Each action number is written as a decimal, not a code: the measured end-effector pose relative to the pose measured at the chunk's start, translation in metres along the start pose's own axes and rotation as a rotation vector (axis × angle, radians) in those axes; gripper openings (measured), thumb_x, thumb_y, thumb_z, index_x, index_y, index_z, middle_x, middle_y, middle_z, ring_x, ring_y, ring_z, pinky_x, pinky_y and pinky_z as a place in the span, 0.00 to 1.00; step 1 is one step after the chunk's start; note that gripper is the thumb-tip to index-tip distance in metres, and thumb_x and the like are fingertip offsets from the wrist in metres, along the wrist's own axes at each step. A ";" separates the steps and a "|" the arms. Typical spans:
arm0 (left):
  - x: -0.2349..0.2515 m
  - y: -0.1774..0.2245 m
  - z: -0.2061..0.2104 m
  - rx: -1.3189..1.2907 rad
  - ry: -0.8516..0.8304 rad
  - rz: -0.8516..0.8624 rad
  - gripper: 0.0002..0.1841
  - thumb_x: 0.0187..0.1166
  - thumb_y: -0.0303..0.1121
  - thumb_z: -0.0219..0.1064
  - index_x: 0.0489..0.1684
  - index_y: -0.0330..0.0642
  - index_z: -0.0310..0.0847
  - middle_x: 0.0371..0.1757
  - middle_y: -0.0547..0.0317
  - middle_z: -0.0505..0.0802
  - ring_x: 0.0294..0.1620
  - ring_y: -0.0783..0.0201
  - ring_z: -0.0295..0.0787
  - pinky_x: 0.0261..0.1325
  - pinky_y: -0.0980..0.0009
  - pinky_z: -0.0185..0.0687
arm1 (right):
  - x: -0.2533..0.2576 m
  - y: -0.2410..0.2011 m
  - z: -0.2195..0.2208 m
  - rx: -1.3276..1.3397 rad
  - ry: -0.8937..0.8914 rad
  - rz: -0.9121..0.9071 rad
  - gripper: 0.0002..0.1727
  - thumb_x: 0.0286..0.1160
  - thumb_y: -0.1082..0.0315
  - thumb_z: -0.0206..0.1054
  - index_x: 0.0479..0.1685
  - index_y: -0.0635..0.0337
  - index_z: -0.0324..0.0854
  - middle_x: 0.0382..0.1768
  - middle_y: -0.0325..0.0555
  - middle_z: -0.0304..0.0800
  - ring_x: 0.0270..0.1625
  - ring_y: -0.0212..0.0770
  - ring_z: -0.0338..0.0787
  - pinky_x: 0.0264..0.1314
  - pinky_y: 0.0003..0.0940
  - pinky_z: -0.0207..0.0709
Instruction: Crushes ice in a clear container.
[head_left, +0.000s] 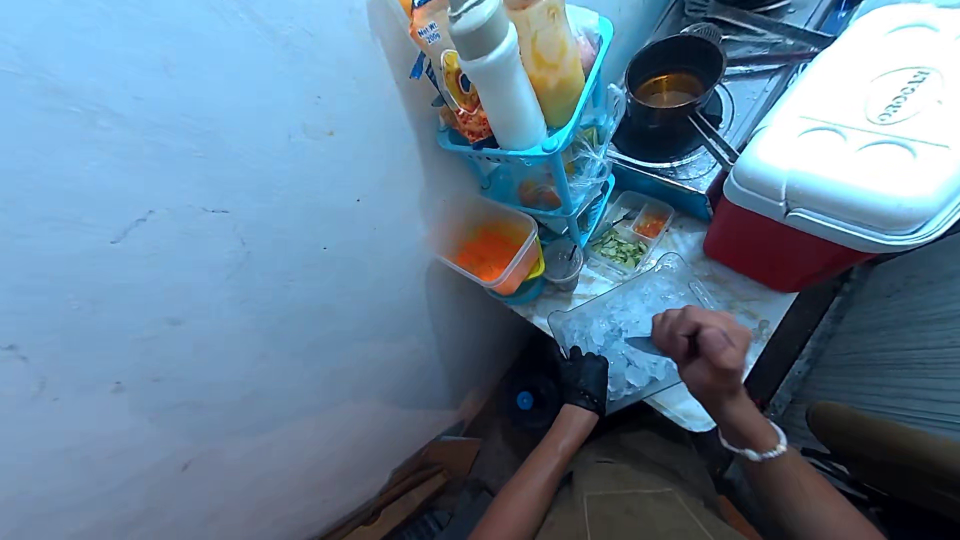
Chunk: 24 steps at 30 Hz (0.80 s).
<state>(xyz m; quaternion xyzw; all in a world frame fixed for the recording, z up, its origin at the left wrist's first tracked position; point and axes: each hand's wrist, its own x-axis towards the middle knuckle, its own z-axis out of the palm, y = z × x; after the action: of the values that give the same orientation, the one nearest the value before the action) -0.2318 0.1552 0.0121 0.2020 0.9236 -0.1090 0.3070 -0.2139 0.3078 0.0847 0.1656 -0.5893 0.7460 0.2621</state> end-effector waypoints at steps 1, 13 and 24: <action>0.001 0.001 -0.001 -0.001 -0.001 0.001 0.15 0.84 0.29 0.57 0.62 0.49 0.86 0.63 0.52 0.91 0.75 0.40 0.78 0.82 0.23 0.43 | 0.003 -0.011 0.001 0.022 -0.006 -0.021 0.32 0.89 0.37 0.49 0.16 0.47 0.70 0.13 0.29 0.68 0.18 0.26 0.72 0.25 0.25 0.69; -0.001 0.002 -0.007 -0.013 -0.017 -0.015 0.15 0.85 0.29 0.57 0.61 0.50 0.87 0.61 0.52 0.92 0.74 0.42 0.79 0.84 0.25 0.42 | -0.014 0.014 0.012 0.038 0.008 0.016 0.32 0.89 0.38 0.50 0.15 0.48 0.70 0.13 0.29 0.68 0.19 0.26 0.72 0.26 0.25 0.70; -0.007 -0.002 -0.006 -0.061 0.023 0.012 0.14 0.86 0.34 0.58 0.60 0.49 0.88 0.60 0.50 0.93 0.73 0.39 0.80 0.83 0.25 0.47 | -0.034 0.048 0.016 -0.074 0.027 0.043 0.32 0.90 0.42 0.49 0.15 0.50 0.69 0.13 0.31 0.69 0.19 0.26 0.73 0.27 0.26 0.71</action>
<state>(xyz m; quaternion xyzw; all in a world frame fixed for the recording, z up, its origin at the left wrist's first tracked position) -0.2312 0.1530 0.0212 0.1992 0.9288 -0.0768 0.3028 -0.2154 0.2781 0.0318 0.1328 -0.6163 0.7315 0.2597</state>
